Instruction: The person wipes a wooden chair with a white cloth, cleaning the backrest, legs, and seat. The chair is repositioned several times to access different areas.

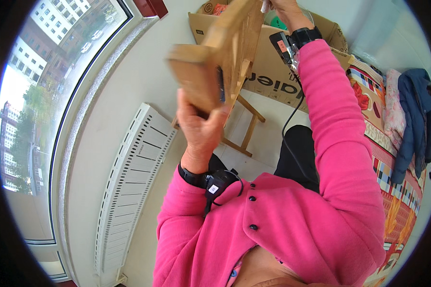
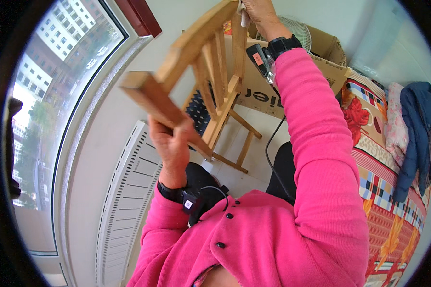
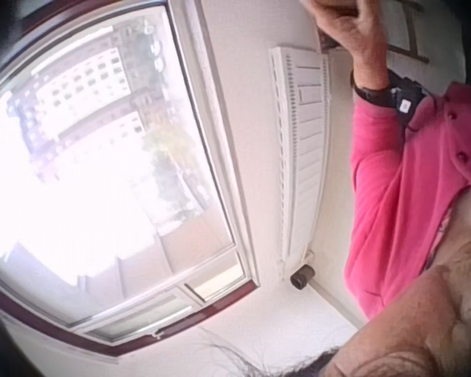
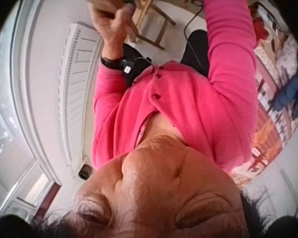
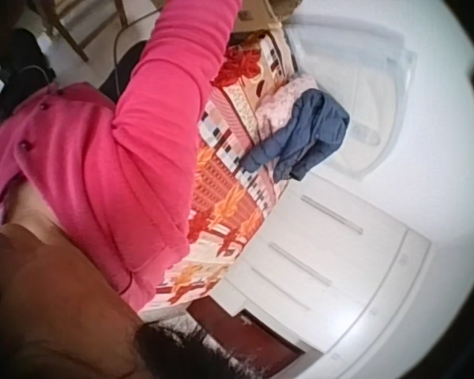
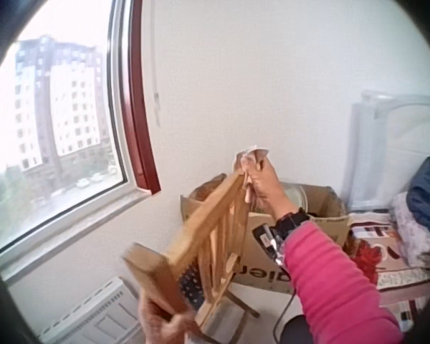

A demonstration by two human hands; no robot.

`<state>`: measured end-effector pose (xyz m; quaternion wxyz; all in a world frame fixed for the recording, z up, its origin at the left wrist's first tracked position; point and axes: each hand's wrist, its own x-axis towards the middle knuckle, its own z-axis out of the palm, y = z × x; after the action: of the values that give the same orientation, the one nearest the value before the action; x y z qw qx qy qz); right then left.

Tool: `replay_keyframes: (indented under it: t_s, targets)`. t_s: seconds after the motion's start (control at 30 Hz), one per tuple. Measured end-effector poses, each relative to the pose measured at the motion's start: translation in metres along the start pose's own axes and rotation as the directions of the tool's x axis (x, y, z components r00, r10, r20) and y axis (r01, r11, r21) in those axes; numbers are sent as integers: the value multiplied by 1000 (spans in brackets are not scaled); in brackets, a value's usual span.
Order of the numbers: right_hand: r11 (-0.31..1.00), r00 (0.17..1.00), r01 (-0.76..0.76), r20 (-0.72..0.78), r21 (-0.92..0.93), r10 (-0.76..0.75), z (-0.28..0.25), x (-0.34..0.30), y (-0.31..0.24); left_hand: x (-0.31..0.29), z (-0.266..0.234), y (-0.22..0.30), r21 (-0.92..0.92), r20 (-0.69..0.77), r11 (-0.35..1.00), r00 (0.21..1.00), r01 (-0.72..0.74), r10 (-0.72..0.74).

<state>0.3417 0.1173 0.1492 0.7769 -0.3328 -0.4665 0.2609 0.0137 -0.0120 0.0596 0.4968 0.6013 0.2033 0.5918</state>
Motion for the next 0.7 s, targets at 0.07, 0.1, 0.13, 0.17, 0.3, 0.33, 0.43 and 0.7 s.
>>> replay_keyframes:
  t_s: [0.07, 0.1, 0.13, 0.17, 0.3, 0.33, 0.43, 0.7]
  targets:
    - [951, 992, 100, -39, -294, -117, -28, 12, 8, 8, 7, 3, 141, 279, 990, 959, 9, -49]
    - [907, 965, 242, -9, -346, -261, -35, 24, 19, 12, 16, 0, 175, 343, 984, 938, -17, -45]
    - [842, 917, 377, 29, -386, -397, -45, 35, 29, 14, 28, -3, 239, 397, 971, 914, -11, -88]
    - [785, 925, 349, 52, -512, -377, -62, 42, 33, 9, 39, -5, 298, 429, 952, 901, -73, -65]
    - [646, 957, 212, 20, -734, -291, -109, 55, 37, -7, 84, -24, 250, 483, 952, 875, -176, 35]
    - [649, 963, 158, -30, -745, -270, -117, 52, 36, -11, 92, -29, 237, 472, 946, 877, -222, 88]
    - [600, 932, 284, 69, -747, -355, -139, 37, 30, -14, 111, -43, 216, 472, 967, 882, -136, 18]
    - [780, 965, -139, -259, -610, -30, -215, 16, 44, -16, 141, -63, 152, 525, 974, 849, -165, 62]
